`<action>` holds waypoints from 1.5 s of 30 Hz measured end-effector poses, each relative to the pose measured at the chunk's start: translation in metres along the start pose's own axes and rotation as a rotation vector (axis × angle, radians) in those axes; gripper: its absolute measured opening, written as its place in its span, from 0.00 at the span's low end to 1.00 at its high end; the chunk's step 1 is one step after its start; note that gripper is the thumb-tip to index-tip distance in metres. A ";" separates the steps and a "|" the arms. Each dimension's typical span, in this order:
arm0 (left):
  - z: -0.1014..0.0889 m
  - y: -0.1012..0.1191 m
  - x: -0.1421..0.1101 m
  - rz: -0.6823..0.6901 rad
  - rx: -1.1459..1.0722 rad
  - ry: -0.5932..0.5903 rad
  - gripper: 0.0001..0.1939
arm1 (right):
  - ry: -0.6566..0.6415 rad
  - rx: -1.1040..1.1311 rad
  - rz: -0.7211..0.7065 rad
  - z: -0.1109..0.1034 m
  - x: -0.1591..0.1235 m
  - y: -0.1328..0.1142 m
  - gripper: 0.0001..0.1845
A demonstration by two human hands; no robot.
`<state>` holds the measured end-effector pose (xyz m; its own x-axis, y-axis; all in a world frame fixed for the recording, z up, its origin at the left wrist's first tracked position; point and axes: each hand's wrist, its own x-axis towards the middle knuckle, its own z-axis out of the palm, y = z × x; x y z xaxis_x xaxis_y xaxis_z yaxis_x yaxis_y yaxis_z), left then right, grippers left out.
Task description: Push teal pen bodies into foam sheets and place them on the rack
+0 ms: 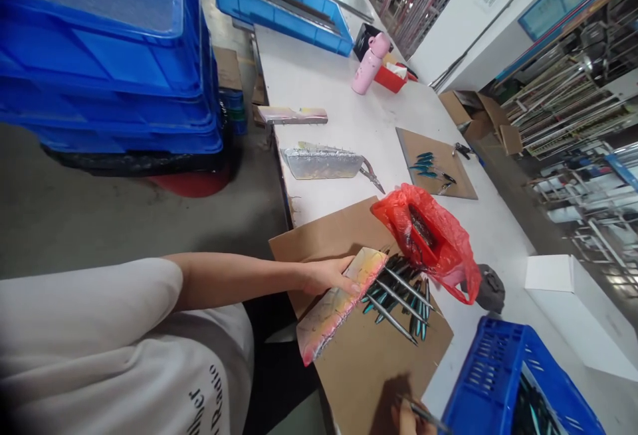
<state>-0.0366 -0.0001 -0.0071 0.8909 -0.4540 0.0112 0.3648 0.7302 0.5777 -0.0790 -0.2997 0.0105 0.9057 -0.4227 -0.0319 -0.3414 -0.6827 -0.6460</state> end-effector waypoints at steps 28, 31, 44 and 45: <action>0.005 0.004 0.002 0.009 0.062 -0.026 0.32 | -0.123 1.073 0.243 0.100 -0.074 -0.105 0.13; 0.004 0.003 0.002 0.021 0.091 0.018 0.36 | -0.128 1.072 0.276 0.101 -0.072 -0.102 0.11; 0.000 0.002 0.002 0.006 0.109 0.022 0.37 | -0.214 1.039 0.306 0.106 -0.060 -0.087 0.08; 0.000 0.002 0.002 0.005 0.119 0.034 0.37 | -0.221 1.031 0.301 0.106 -0.059 -0.086 0.08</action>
<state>-0.0340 0.0000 -0.0062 0.9022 -0.4311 -0.0122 0.3273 0.6661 0.6702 -0.0767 -0.1524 -0.0133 0.8806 -0.3021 -0.3652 -0.2754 0.3010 -0.9130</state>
